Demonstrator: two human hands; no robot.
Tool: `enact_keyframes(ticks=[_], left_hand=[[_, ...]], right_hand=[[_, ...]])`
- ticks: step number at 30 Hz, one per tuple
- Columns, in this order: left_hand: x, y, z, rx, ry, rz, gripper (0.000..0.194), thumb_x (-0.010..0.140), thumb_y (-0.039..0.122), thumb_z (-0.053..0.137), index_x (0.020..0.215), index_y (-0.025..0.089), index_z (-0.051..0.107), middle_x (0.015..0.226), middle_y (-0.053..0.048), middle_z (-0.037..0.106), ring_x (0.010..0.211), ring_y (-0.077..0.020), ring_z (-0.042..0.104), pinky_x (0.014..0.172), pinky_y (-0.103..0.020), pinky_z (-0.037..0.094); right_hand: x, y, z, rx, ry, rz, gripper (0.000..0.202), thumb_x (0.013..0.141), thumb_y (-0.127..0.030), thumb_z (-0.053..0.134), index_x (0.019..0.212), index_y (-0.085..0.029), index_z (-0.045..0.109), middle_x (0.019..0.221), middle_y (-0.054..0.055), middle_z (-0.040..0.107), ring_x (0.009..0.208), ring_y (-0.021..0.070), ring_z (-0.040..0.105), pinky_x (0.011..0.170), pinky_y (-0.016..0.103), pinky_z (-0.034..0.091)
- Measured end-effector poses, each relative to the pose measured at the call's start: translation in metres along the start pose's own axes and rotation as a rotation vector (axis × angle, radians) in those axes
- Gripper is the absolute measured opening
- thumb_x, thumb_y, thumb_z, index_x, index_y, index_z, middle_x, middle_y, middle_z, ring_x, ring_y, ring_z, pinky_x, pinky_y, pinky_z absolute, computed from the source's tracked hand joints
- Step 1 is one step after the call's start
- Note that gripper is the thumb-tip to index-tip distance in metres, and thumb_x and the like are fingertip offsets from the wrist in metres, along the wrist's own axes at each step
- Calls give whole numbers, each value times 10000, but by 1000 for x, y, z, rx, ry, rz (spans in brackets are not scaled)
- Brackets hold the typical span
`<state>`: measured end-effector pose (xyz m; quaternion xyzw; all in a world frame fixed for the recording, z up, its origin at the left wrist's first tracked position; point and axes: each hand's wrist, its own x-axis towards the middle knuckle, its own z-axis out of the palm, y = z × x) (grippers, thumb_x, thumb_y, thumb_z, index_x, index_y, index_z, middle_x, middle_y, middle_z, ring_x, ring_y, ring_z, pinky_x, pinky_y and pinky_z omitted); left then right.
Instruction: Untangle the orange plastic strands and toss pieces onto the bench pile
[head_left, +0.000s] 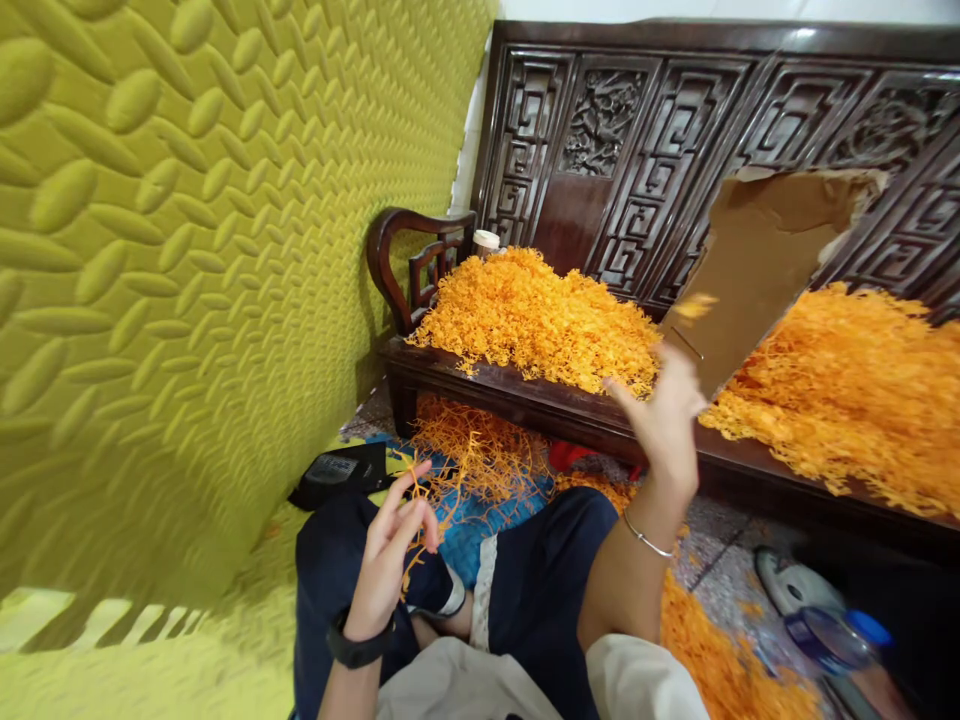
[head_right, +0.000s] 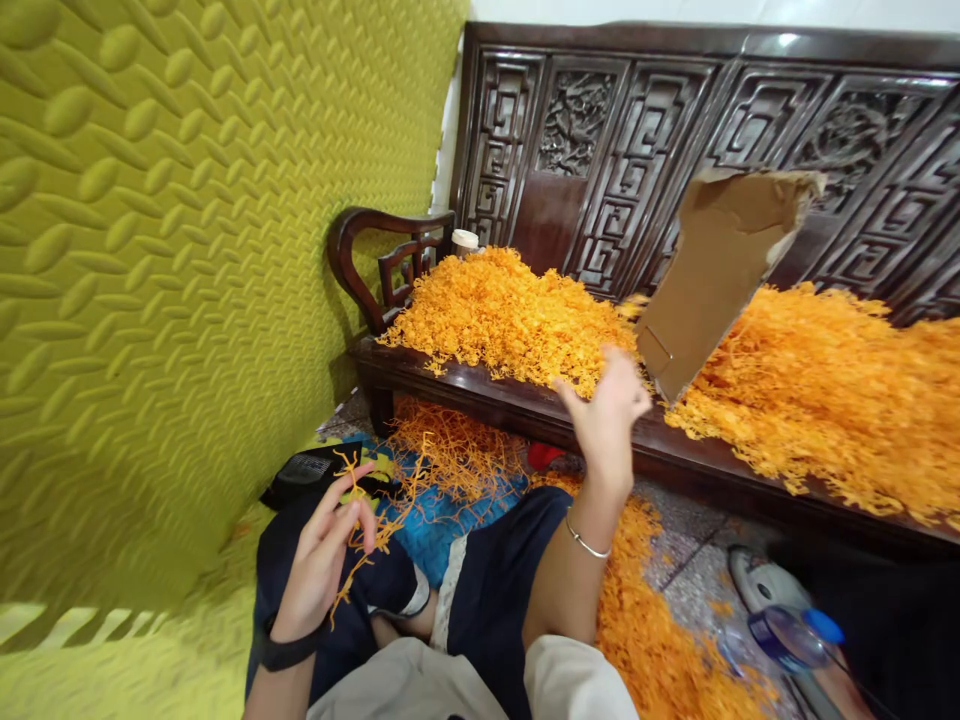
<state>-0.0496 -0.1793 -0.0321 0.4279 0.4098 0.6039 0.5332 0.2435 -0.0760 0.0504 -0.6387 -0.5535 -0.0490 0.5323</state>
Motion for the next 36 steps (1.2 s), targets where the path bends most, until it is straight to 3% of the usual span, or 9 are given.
enact_keyframes(ticks=[5, 8, 13, 16, 21, 24, 26, 29, 36], left_hand=[[6, -5, -8, -209, 61, 24, 466, 843, 338, 579, 1262, 145, 513, 486, 58, 492, 463, -92, 417, 524, -226, 337], [10, -11, -14, -337, 41, 18, 415, 858, 321, 560, 1236, 153, 544, 470, 66, 448, 438, -75, 366, 502, -219, 312], [13, -15, -19, -477, 30, -19, 377, 846, 326, 573, 1174, 140, 600, 483, 63, 428, 443, -67, 338, 490, -210, 306], [15, -13, -19, -533, 57, -16, 366, 838, 304, 583, 1163, 139, 607, 511, 54, 445, 470, -74, 362, 508, -207, 335], [18, -11, -19, -631, 140, 14, 343, 824, 256, 582, 1147, 145, 616, 563, 45, 462, 511, -83, 394, 563, -207, 394], [19, -13, -17, -683, 133, -4, 323, 821, 230, 574, 1128, 144, 626, 573, 44, 460, 524, -83, 401, 565, -198, 404], [19, -15, -15, -689, 131, -17, 320, 810, 226, 585, 1116, 146, 630, 601, 38, 481, 555, -85, 430, 584, -195, 419], [19, -18, -9, -628, 149, -20, 339, 783, 227, 626, 1117, 168, 631, 656, 29, 532, 621, -91, 489, 640, -199, 446], [16, -30, -1, -321, 188, -9, 362, 691, 213, 741, 1046, 236, 672, 1059, -21, 647, 1028, -156, 558, 878, -226, 427]], right_hand=[[-56, -7, 56, 629, -499, 221, 436, 725, -484, 649, 1014, -159, 613, 986, 94, 670, 896, 190, 630, 839, 357, 475], [-97, -14, 90, 788, -811, 347, 494, 660, -431, 718, 1068, -173, 613, 1020, 91, 680, 890, 180, 646, 787, 327, 506], [-126, -30, 110, 949, -1065, 402, 474, 688, -422, 696, 1069, -147, 632, 900, 76, 712, 764, 164, 662, 709, 300, 511], [-132, -36, 108, 917, -1019, 392, 453, 691, -426, 694, 1050, -156, 642, 910, 78, 699, 766, 173, 650, 700, 305, 504], [-149, -46, 86, 661, -548, 15, 270, 798, -304, 633, 1064, -265, 650, 1200, 64, 585, 1188, 226, 472, 989, 396, 361], [-160, -58, 69, 700, -741, -196, 209, 867, -261, 557, 1037, -302, 672, 1107, 38, 624, 1097, 196, 523, 969, 372, 363], [-167, -66, 64, 749, -860, -207, 275, 838, -297, 606, 1111, -301, 638, 1083, 41, 631, 1017, 191, 554, 913, 349, 402], [-174, -74, 69, 750, -837, -136, 411, 759, -353, 689, 1151, -257, 609, 985, 45, 640, 858, 174, 563, 802, 313, 443], [-174, -74, 81, 677, -688, -19, 121, 800, -306, 640, 836, -190, 641, 752, 7, 605, 696, 132, 517, 634, 245, 395]])
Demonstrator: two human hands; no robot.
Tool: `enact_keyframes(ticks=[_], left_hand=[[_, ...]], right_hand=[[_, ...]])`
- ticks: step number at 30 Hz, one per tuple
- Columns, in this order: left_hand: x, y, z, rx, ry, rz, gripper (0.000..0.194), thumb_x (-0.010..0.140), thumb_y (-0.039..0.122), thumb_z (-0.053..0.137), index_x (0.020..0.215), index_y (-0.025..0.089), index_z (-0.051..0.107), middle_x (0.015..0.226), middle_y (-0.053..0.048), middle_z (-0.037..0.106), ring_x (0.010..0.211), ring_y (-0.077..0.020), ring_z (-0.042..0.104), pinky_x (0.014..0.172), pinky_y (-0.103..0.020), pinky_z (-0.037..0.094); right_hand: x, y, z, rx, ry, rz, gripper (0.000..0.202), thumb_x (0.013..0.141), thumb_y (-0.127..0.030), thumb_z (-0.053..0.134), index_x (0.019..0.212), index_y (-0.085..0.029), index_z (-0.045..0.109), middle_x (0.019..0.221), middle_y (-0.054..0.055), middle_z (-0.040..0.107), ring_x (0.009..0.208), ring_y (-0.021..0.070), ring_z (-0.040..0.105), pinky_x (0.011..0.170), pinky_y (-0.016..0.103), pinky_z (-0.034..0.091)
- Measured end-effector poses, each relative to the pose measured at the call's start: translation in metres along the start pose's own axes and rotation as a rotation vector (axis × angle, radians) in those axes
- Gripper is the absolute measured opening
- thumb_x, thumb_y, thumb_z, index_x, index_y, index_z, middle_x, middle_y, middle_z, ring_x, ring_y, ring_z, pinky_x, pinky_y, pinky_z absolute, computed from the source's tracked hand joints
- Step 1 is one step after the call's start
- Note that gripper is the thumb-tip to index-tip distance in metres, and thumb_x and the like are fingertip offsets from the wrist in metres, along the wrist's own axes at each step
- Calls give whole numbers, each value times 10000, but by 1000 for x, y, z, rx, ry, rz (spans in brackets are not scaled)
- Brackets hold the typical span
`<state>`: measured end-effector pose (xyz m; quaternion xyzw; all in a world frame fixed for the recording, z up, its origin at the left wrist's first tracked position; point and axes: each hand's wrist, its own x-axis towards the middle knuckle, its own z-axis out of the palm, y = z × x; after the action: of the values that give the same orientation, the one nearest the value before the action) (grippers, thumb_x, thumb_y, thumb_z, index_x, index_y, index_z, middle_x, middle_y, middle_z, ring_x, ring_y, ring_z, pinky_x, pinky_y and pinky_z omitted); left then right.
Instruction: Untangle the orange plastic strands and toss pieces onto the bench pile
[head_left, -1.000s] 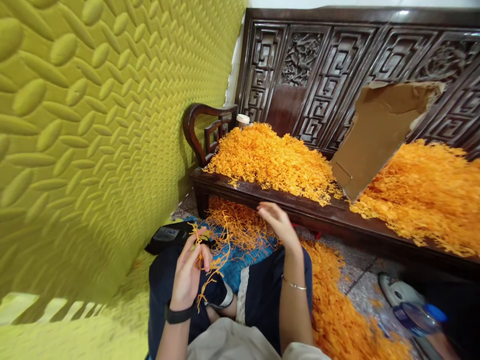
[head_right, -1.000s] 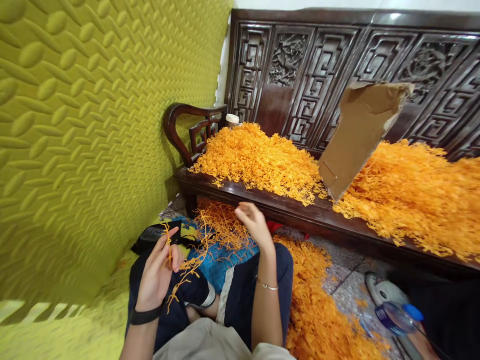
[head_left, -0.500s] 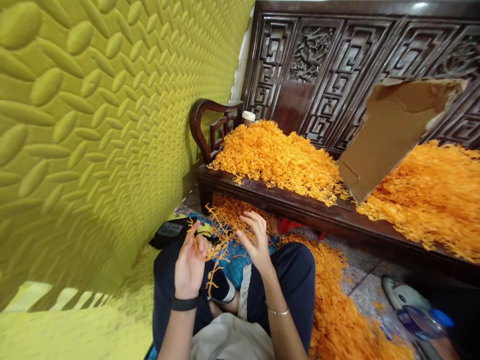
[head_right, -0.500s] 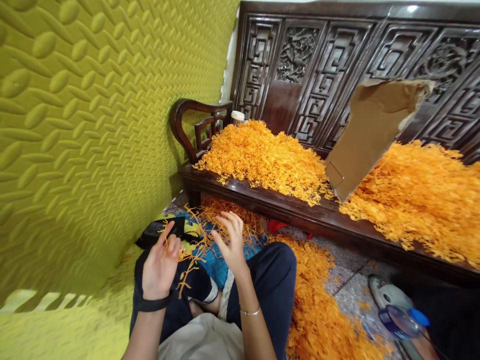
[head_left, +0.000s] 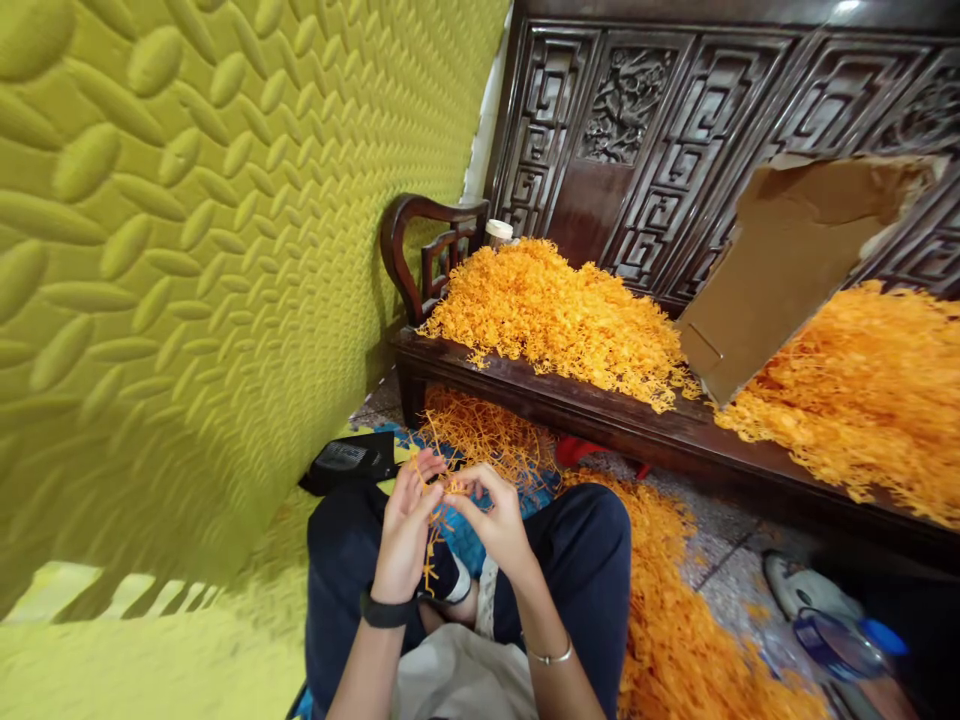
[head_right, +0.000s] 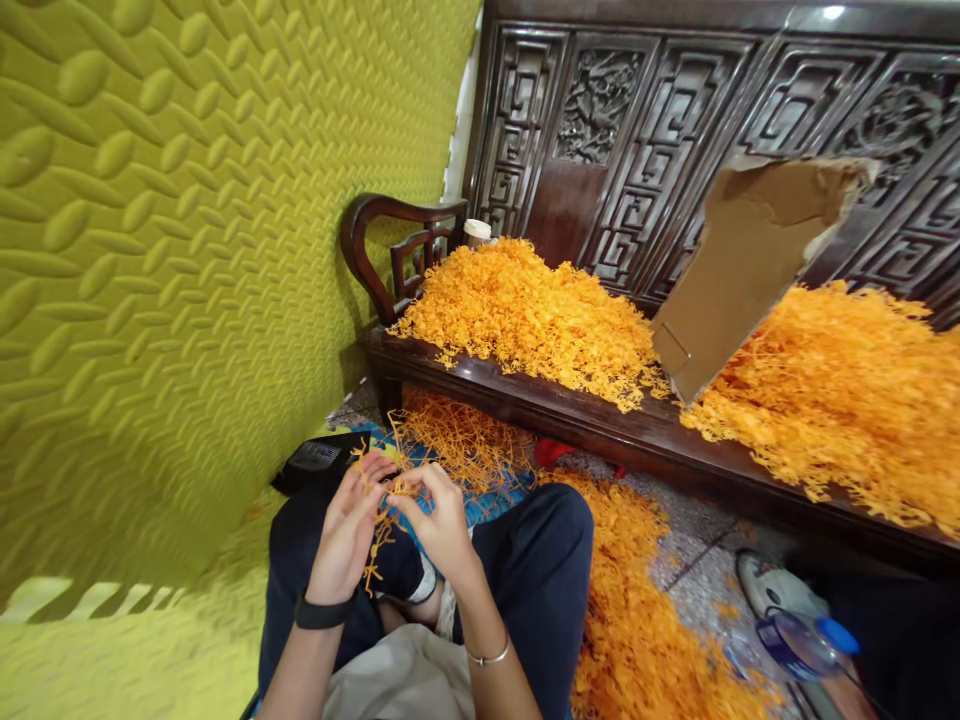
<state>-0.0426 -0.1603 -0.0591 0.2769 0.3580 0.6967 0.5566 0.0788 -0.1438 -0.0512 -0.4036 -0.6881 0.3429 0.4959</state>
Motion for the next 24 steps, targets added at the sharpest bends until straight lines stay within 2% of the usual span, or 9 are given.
enact_keyframes(ticks=[3, 6, 9, 11, 16, 18, 20, 22, 24], left_hand=[[-2, 0, -1, 175, -61, -28, 204, 711, 258, 724, 899, 179, 718, 961, -54, 689, 959, -185, 593, 840, -248, 451], [-3, -1, -1, 226, -38, -19, 165, 712, 293, 717, 796, 151, 725, 799, -47, 699, 748, -156, 617, 705, -235, 478], [-5, -5, 2, 242, -33, -51, 210, 727, 345, 695, 760, 138, 712, 578, -9, 636, 477, -101, 531, 475, -203, 422], [-9, -9, 6, 270, -26, -55, 247, 744, 380, 672, 751, 135, 707, 500, 17, 572, 389, -73, 454, 386, -184, 345], [-21, -20, 19, 406, -23, 129, 238, 754, 354, 670, 881, 166, 742, 528, 43, 517, 381, -37, 382, 378, -169, 313], [-29, -21, 23, 404, -13, 177, 225, 756, 343, 671, 887, 178, 750, 517, 42, 513, 383, -35, 371, 374, -165, 310], [-39, -19, 25, 324, 61, 179, 199, 759, 345, 672, 834, 179, 750, 518, 33, 531, 390, -37, 393, 366, -155, 310], [-45, -12, 24, 211, 146, 190, 177, 757, 337, 681, 790, 174, 740, 532, 23, 553, 406, -41, 431, 364, -142, 315], [-43, -1, 21, 86, 166, 206, 156, 756, 313, 692, 779, 162, 724, 527, 29, 540, 403, -36, 434, 364, -133, 317]], right_hand=[[1, -2, -5, 9, -15, 16, 103, 785, -286, 653, 785, -186, 631, 741, -2, 598, 698, 127, 511, 641, 242, 385], [0, -3, -9, 17, -10, 36, 92, 780, -272, 660, 763, -185, 633, 718, -8, 596, 680, 123, 507, 641, 243, 386], [-1, -1, -11, -48, 116, 20, 88, 794, -240, 644, 730, -184, 621, 691, -9, 583, 669, 126, 507, 636, 250, 388], [-2, -1, -11, -137, 194, -35, 129, 821, -193, 600, 693, -183, 598, 680, -6, 578, 676, 131, 506, 652, 262, 390], [-3, -8, -2, -279, 432, -208, 168, 843, -118, 536, 691, -185, 558, 673, 0, 583, 691, 139, 518, 678, 287, 415], [-1, -10, -7, -302, 545, -231, 155, 849, -126, 527, 712, -184, 569, 701, 12, 595, 709, 144, 541, 685, 296, 435], [2, -8, -26, -324, 762, -208, 129, 842, -183, 553, 715, -175, 577, 712, 25, 592, 708, 157, 556, 685, 317, 459], [4, -3, -60, -331, 1072, -159, 123, 828, -276, 582, 769, -168, 583, 735, 41, 579, 712, 186, 564, 688, 364, 479], [5, 1, -98, -338, 1201, -138, 204, 866, -348, 516, 949, -173, 578, 864, 86, 579, 830, 239, 570, 758, 448, 475]])
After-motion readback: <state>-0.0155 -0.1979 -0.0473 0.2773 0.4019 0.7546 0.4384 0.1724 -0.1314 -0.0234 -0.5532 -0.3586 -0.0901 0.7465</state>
